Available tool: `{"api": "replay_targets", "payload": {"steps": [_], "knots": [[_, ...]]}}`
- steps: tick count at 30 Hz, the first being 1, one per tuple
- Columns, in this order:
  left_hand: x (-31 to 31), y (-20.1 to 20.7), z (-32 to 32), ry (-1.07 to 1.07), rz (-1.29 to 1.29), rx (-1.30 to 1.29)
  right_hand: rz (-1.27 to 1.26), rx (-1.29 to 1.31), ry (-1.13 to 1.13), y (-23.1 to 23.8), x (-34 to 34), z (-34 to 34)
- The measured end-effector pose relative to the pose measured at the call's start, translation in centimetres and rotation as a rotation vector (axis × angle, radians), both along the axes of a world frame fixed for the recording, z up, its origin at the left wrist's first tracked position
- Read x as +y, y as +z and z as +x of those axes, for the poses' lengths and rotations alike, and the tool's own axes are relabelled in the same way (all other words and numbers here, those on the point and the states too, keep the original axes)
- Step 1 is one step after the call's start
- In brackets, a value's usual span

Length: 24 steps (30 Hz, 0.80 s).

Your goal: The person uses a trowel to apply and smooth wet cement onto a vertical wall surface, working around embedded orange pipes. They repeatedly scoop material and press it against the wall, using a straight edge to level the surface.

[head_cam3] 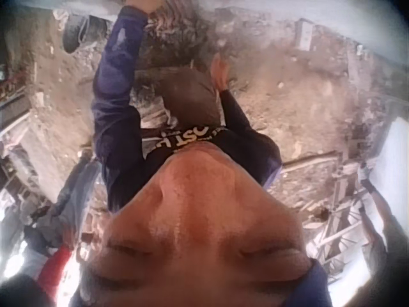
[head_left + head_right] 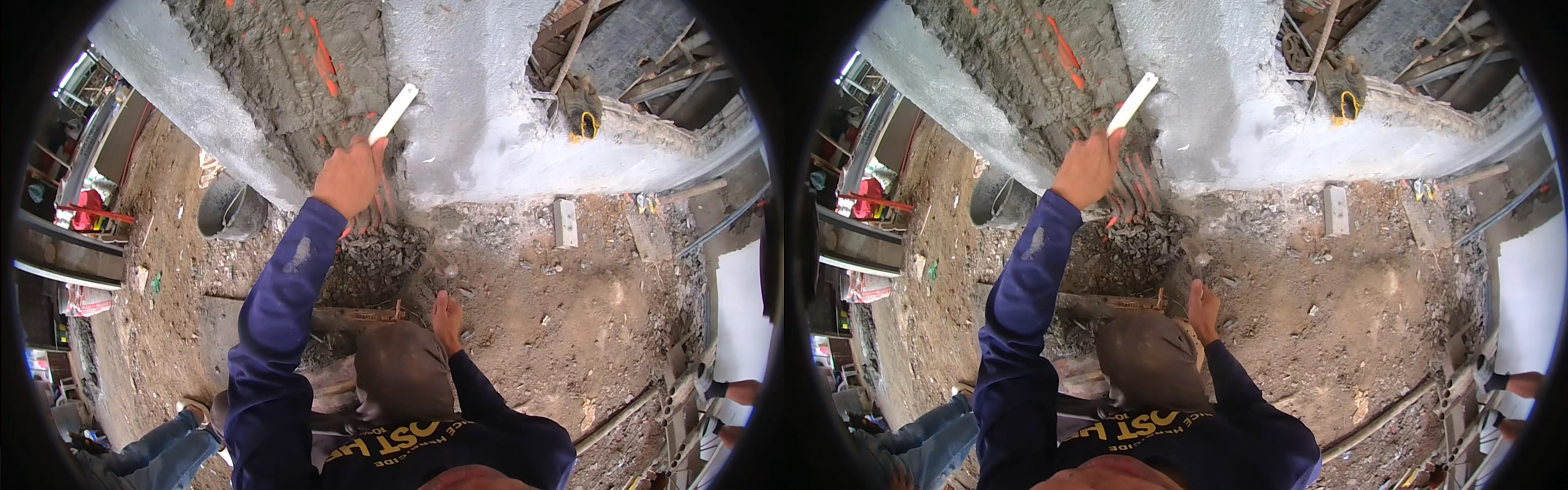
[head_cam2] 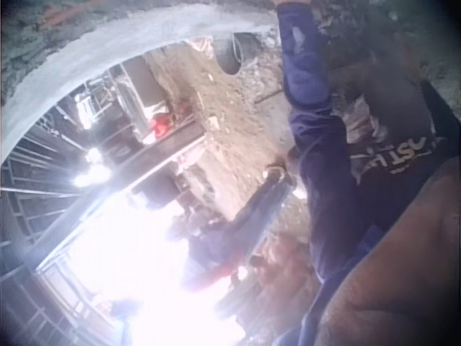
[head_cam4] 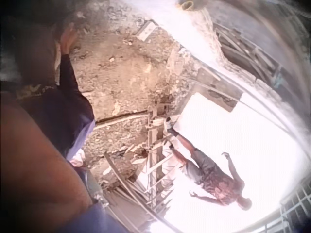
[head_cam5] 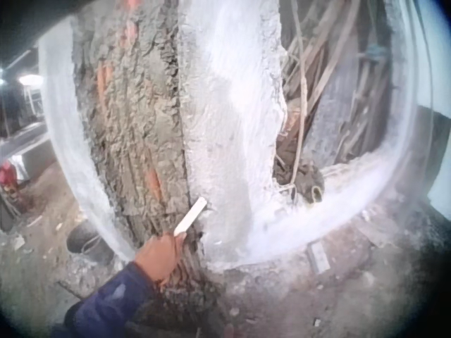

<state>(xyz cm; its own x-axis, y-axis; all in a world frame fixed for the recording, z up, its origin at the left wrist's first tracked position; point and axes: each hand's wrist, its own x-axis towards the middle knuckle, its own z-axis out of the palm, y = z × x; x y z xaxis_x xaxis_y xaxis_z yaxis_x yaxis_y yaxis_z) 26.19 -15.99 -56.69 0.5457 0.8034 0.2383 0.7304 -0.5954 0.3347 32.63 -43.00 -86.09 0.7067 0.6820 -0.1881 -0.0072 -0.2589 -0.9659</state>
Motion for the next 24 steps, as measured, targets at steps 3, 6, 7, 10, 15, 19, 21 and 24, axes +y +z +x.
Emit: {"api": "replay_targets", "payload": {"steps": [3, 6, 7, 10, 15, 19, 21, 24], "knots": [[0.8, 0.4, -0.5, -0.037, -0.05, 0.037, 0.031, 0.016, -0.016, 1.0, -0.3, -0.2], [3.4, 2.4, -2.4, -0.242, -0.151, 0.09, -0.014, -0.066, 0.028, 1.4, -1.3, 0.6], [2.1, 6.0, -3.1, -0.135, -0.406, 0.211, -0.005, -0.028, 0.007, 1.1, -2.1, 0.7], [0.1, 7.5, -6.5, 0.004, -0.685, 0.15, 0.043, 0.029, -0.026, 1.1, -2.1, 0.4], [-3.9, 1.3, -9.4, -0.03, -0.758, -0.198, 0.019, -0.045, -0.033, 1.1, -2.0, 0.5], [-5.2, -9.0, -12.9, 0.059, -0.597, -0.275, -0.048, -0.064, 0.037, 0.8, -2.9, 0.4], [-6.2, -12.6, -13.7, 0.013, -0.378, -0.202, -0.09, -0.062, 0.059, 0.5, -3.5, 0.6], [-7.2, -14.1, -13.3, 0.042, -0.401, -0.181, -0.162, -0.088, 0.049, 1.4, -4.4, 0.6]]}}
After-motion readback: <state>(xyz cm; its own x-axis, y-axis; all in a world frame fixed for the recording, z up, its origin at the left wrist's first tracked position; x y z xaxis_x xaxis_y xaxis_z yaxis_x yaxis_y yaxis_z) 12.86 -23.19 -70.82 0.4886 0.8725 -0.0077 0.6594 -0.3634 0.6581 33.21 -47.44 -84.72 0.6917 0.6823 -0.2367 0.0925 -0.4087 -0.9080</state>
